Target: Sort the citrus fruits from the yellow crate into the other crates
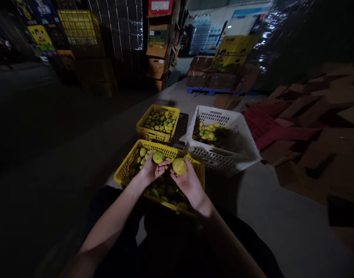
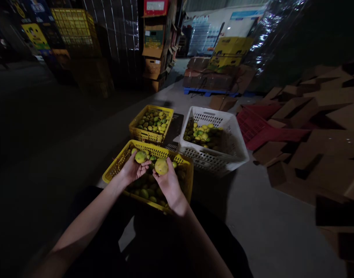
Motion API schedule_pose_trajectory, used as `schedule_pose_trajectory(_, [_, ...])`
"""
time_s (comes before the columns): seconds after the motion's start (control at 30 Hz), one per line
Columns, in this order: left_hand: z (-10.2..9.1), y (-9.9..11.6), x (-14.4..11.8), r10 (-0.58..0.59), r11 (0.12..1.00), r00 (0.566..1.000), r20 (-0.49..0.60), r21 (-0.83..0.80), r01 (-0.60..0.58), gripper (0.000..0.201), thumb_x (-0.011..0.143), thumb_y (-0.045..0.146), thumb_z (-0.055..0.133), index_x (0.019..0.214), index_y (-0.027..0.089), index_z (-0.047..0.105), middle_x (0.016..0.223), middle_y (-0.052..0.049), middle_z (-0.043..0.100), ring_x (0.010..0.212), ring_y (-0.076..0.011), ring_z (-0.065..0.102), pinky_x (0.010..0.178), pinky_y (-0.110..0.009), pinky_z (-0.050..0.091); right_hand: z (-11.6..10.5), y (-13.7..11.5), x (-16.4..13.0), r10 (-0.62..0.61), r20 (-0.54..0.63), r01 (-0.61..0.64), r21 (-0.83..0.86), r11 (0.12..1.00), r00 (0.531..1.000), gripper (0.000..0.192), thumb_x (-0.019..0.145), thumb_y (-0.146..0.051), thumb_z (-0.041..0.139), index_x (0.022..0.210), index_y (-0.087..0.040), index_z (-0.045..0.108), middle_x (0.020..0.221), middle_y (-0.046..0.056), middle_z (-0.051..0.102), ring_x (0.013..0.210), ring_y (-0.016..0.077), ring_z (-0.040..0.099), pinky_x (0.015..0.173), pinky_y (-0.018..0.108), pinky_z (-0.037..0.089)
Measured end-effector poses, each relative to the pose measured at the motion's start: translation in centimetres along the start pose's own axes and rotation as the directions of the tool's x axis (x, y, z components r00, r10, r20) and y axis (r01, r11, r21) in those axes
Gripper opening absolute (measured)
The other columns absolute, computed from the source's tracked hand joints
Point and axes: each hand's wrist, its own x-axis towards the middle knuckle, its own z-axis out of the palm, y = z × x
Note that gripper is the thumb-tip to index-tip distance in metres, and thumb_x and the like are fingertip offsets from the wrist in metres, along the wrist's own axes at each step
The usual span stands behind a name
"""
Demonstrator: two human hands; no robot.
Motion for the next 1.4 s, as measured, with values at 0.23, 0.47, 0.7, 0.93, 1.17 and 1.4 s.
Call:
schedule_pose_trajectory(0.23, [-0.5,-0.3,0.7,-0.017,0.996,1.000,0.001,0.091,0.017,0.053,0.097,0.057,0.033,0.085,0.012,0.059,0.061,-0.004,0.059,0.045,-0.0112,0.054,0.043,-0.019,0.046,-0.3,0.0,0.2,0.046,-0.030,-0.047,-0.005,0.999,0.998,0.023,0.078,-0.042,0.070,0.081,-0.023,0.058,0.066,-0.005,0.067,0.054,0.0119,0.057,0.050,0.023,0.048])
schedule_pose_trajectory(0.47, [-0.1,-0.6,0.5,0.013,0.998,0.999,0.031,0.058,-0.015,0.046,0.101,0.046,0.031,0.088,0.011,0.058,0.064,-0.005,0.056,0.051,-0.0103,0.052,0.049,-0.017,0.046,0.2,-0.5,-0.4,0.033,0.089,-0.031,-0.025,0.999,0.995,0.020,0.071,-0.031,0.076,0.084,-0.023,0.063,0.078,0.000,0.072,0.069,0.0159,0.065,0.062,0.027,0.055])
schedule_pose_trajectory(0.7, [-0.1,-0.2,-0.6,0.196,0.981,0.961,0.196,-0.051,-0.190,0.024,0.094,0.030,0.046,0.085,0.014,0.063,0.073,-0.004,0.062,0.059,-0.0114,0.058,0.056,-0.021,0.051,1.0,-1.1,-1.4,-0.042,0.111,0.042,0.002,0.999,0.993,0.017,0.071,-0.036,0.073,0.072,-0.023,0.062,0.068,-0.002,0.068,0.065,0.0152,0.063,0.058,0.027,0.054])
schedule_pose_trajectory(0.93, [-0.6,-0.4,-0.9,0.244,0.925,0.916,0.319,0.206,-0.318,0.033,0.084,0.033,0.052,0.057,0.014,0.058,0.055,-0.003,0.054,0.046,-0.0110,0.050,0.044,-0.021,0.040,1.1,-1.0,-2.1,-0.066,0.222,0.091,-0.105,0.990,0.973,0.022,0.068,-0.034,0.069,0.055,-0.022,0.056,0.056,0.001,0.062,0.051,0.0156,0.053,0.040,0.027,0.041])
schedule_pose_trajectory(1.17, [-0.4,-0.2,-0.6,0.196,0.968,0.964,0.182,0.120,-0.220,0.026,0.084,0.034,0.052,0.075,0.013,0.062,0.063,-0.003,0.059,0.044,-0.0099,0.052,0.039,-0.019,0.042,1.4,-0.6,-1.6,0.007,0.123,0.004,-0.089,0.996,0.992,0.026,0.067,-0.039,0.077,0.065,-0.022,0.059,0.063,-0.002,0.064,0.059,0.0144,0.061,0.050,0.026,0.051])
schedule_pose_trajectory(1.4, [-0.1,-0.1,-0.3,0.170,0.985,0.982,0.077,0.009,-0.171,0.022,0.088,0.035,0.058,0.085,0.013,0.058,0.064,-0.001,0.059,0.042,-0.0066,0.050,0.034,-0.013,0.039,0.6,-0.3,-1.1,-0.056,0.077,0.057,-0.010,0.998,0.995,0.026,0.068,-0.036,0.082,0.085,-0.025,0.064,0.076,-0.001,0.069,0.065,0.0157,0.063,0.055,0.029,0.056])
